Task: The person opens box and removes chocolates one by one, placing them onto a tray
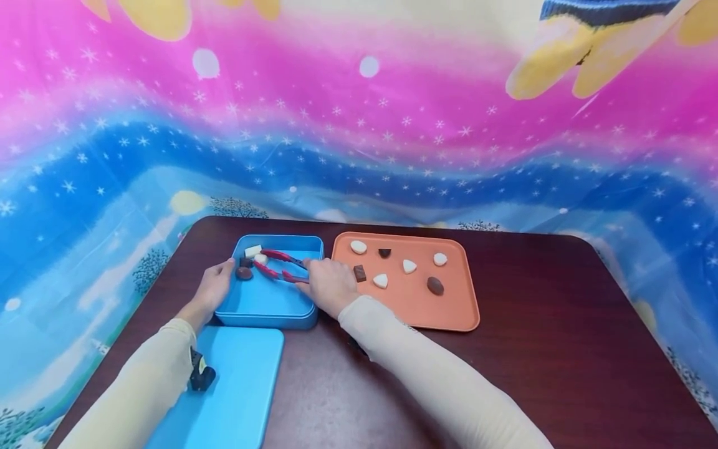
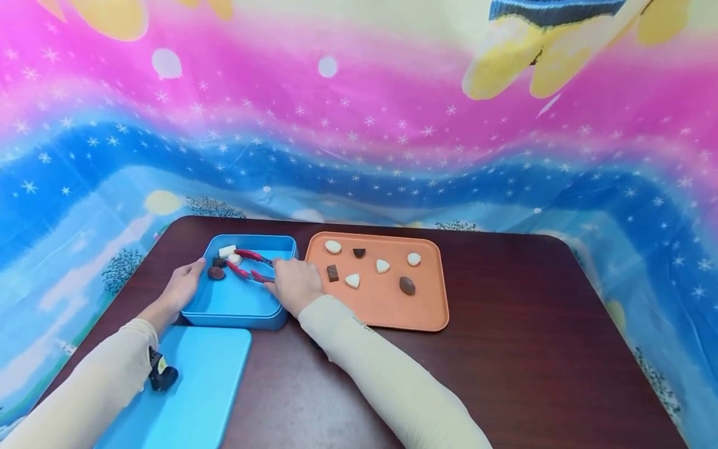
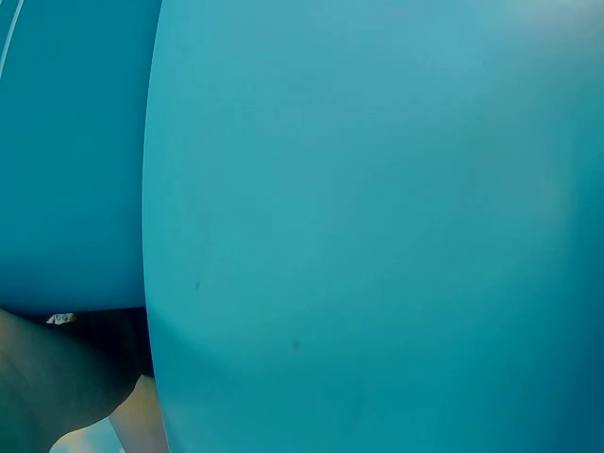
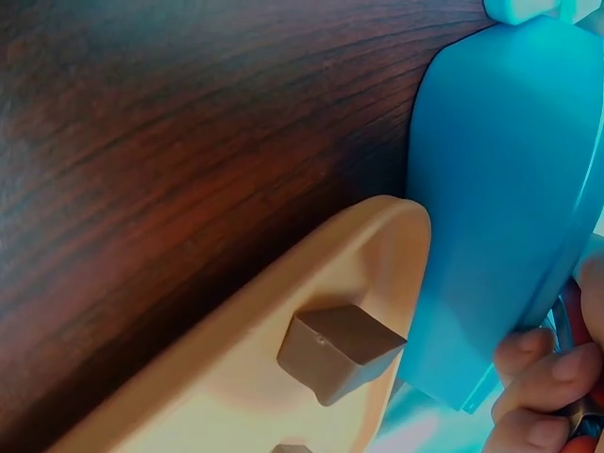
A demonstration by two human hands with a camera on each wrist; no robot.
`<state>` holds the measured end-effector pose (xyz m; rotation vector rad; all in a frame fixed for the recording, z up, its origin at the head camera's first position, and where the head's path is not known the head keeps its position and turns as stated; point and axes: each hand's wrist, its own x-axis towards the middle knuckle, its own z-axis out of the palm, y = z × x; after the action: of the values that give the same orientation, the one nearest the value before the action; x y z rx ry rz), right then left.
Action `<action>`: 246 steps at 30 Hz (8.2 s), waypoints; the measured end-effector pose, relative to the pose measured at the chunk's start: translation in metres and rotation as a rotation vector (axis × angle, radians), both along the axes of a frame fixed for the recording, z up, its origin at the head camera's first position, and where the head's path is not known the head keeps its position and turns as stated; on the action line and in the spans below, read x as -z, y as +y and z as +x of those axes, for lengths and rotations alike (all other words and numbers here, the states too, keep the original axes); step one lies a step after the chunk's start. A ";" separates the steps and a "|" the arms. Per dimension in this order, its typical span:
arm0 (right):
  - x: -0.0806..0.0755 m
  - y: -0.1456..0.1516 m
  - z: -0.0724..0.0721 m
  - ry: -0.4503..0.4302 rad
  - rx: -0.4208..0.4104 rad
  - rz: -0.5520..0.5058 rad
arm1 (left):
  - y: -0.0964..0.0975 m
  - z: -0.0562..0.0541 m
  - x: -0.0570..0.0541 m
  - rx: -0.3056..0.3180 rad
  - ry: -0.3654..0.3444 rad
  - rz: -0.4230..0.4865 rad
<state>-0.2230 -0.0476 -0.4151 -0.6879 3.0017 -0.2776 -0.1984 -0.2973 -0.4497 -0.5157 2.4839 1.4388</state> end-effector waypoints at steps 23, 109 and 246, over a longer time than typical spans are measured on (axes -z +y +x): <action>0.003 0.016 0.007 -0.051 0.008 -0.140 | 0.002 0.001 0.003 0.000 -0.006 -0.005; -0.022 0.181 0.074 0.012 0.095 -0.363 | -0.001 0.002 0.003 0.006 0.032 -0.001; -0.006 0.226 0.057 -0.052 0.165 -0.424 | 0.001 0.002 0.002 -0.011 0.046 0.018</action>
<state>-0.1657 0.1780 -0.4096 -0.4416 2.9743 -0.9428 -0.1960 -0.2962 -0.4522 -0.4989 2.5048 1.4913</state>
